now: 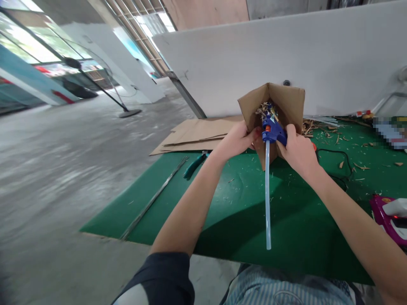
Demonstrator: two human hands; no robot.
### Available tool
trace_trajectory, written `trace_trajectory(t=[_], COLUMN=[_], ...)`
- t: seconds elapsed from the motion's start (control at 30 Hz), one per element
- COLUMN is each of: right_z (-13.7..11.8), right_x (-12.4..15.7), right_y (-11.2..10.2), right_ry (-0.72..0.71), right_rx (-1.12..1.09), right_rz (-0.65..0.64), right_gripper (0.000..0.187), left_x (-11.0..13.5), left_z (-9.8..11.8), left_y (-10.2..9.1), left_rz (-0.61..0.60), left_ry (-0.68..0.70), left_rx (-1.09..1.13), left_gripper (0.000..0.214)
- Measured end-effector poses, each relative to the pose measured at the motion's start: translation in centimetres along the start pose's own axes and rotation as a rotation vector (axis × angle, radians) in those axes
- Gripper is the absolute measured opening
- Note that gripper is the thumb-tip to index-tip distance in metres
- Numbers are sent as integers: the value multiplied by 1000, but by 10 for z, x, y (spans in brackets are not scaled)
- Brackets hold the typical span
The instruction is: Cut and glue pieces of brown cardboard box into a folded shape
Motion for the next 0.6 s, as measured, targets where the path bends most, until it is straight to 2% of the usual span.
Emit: trace_trajectory(t=[0.17,0.6], right_z=[-2,1], right_x=[-1,8], right_y=[-2,12], right_ry=[-59,46], right_rx=[-33,8], right_rz=[53,-50], right_gripper=[50,33], left_x=[-1,-2], left_z=[-1,-1], left_y=[0,-1], left_rz=[-4,4], left_ry=[-7,-29], left_rx=[10,-14], left_gripper=[15,16])
Point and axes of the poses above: each hand's wrist, its own x-axis away from the middle knuckle, its own y-axis out of the palm, z = x × y, the point moved 6 cm from there along -x, towards the middle knuckle, and after that the axes turned 12 degrees about -y, right-handed, at the moved point
